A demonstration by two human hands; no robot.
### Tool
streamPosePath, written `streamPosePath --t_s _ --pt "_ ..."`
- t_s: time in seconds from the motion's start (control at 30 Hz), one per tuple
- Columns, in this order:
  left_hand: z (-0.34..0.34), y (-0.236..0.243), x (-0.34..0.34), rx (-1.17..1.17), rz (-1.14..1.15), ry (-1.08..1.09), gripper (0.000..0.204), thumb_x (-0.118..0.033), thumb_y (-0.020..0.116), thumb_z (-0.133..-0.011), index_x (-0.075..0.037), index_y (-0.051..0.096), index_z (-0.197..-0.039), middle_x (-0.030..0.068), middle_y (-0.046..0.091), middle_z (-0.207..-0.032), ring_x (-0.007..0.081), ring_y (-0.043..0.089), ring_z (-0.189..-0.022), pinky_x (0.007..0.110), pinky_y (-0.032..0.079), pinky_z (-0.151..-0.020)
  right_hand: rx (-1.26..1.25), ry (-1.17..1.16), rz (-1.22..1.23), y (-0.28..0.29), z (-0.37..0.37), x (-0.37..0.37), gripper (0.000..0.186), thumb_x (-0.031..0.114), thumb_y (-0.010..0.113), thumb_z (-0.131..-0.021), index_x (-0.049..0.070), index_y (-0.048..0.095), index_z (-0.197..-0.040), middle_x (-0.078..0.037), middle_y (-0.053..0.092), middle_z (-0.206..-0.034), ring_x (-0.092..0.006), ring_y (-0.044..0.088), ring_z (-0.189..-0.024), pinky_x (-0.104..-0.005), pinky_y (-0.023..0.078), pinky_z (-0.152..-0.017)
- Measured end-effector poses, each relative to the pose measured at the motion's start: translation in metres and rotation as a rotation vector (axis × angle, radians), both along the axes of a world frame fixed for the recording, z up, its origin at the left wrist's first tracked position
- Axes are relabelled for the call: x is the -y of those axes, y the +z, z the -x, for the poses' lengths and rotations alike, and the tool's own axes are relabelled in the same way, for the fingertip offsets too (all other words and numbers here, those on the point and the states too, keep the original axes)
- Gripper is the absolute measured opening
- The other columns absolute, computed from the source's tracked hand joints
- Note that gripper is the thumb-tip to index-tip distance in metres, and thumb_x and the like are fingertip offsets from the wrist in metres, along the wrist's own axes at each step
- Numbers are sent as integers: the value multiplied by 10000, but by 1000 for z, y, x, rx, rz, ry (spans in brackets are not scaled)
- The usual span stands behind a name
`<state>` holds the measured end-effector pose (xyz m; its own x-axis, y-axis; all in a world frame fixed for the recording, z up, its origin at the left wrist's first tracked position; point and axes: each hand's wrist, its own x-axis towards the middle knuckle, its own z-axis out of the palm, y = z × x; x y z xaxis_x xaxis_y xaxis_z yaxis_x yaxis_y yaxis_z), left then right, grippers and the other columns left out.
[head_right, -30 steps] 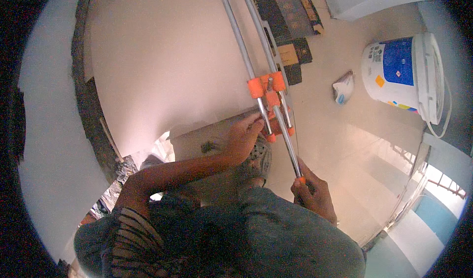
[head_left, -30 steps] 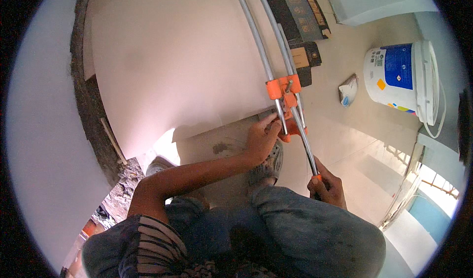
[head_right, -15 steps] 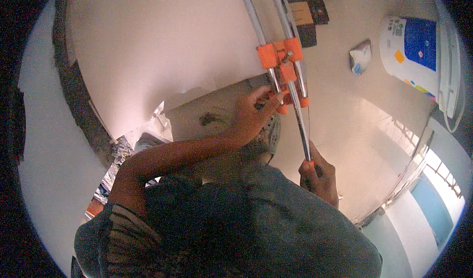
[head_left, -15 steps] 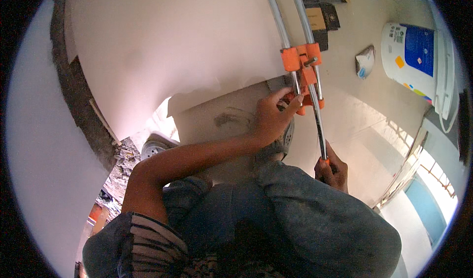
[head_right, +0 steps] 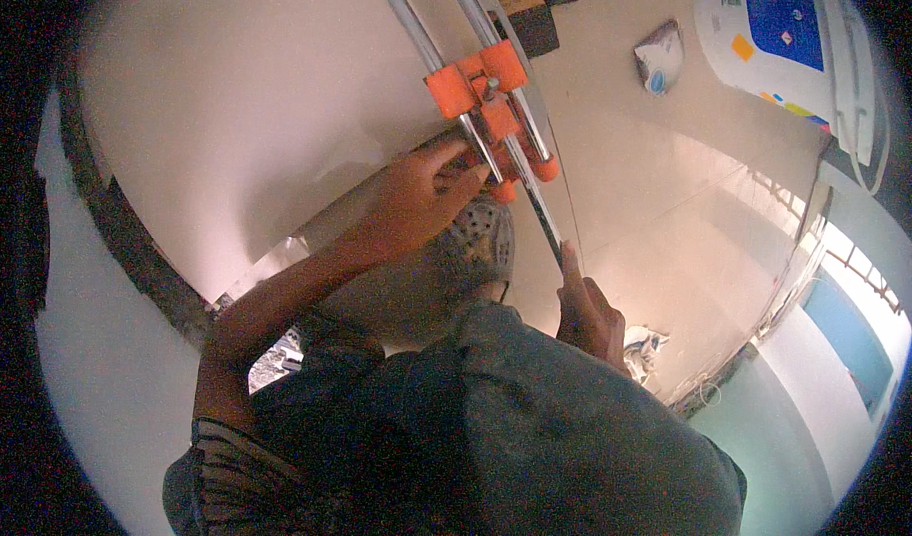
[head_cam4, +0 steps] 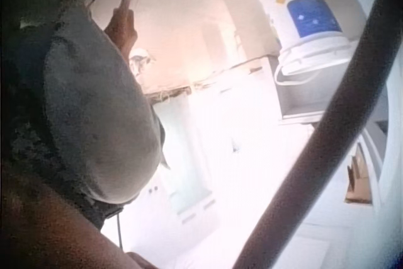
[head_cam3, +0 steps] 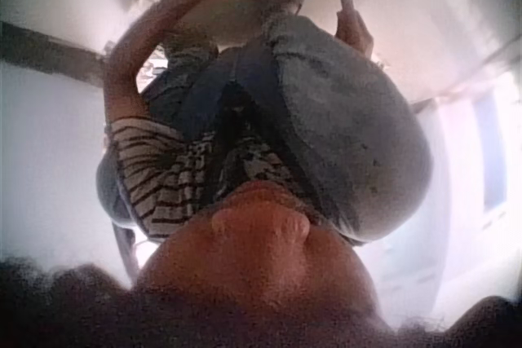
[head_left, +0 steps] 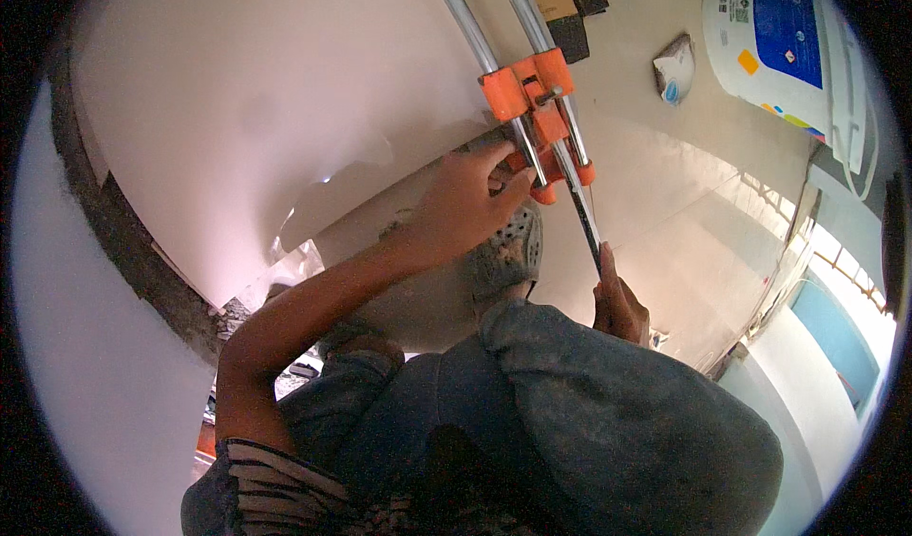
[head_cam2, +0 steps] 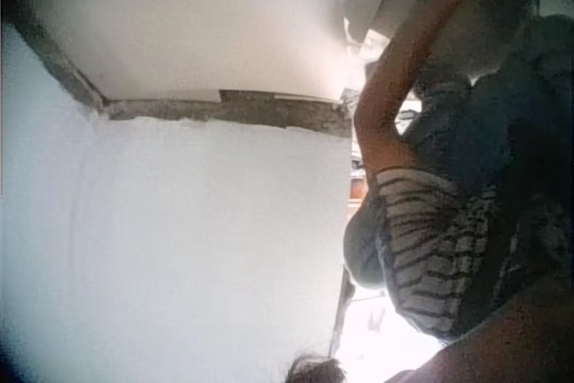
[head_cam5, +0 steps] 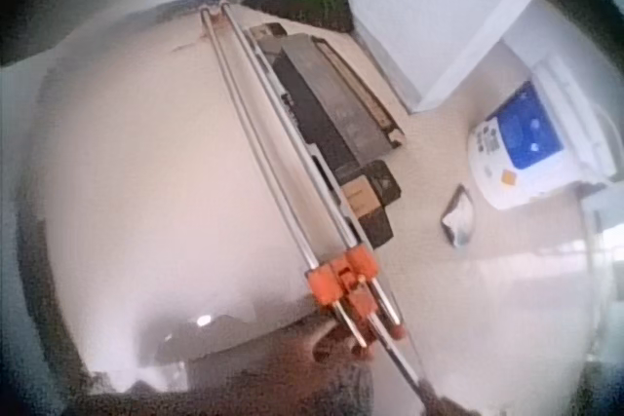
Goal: The person positions a large rectangular tile on a manual tile cutter, aligns it, and uses the cutter's handle to score and snap the tile. The person then lifts the cut tile and moves it to another area.
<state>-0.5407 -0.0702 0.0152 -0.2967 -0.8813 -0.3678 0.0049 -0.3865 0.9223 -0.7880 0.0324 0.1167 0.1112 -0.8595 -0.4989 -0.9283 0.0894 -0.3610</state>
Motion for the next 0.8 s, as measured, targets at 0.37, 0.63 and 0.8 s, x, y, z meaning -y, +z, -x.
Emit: streamPosePath --t_s 0.37,0.63,0.8 --pt "-107 -3 77 405 10 -282 318 -304 536 -996 -39 709 -1031 38 685 -747 94 552 -584 291 466 -537 -52 34 -55 2 -7 10 765 -47 623 -867 97 281 -1536 -187 614 -823 -327 666 -682 -434 519 -542" --pt "-253 -50 129 804 500 692 350 -323 591 -983 -72 685 -1208 65 707 -1118 144 644 -977 288 504 -868 -95 100 -106 3 -20 26 814 -25 640 -865 103 221 -1550 -179 594 -822 -348 645 -656 -446 509 -529" --pt "-252 -67 139 1100 552 762 377 -329 647 -951 -70 674 -1223 126 659 -1247 262 623 -1148 376 474 -1011 -85 77 -132 5 -31 42 817 -21 643 -864 105 219 -1551 -179 597 -829 -355 644 -655 -446 510 -530"
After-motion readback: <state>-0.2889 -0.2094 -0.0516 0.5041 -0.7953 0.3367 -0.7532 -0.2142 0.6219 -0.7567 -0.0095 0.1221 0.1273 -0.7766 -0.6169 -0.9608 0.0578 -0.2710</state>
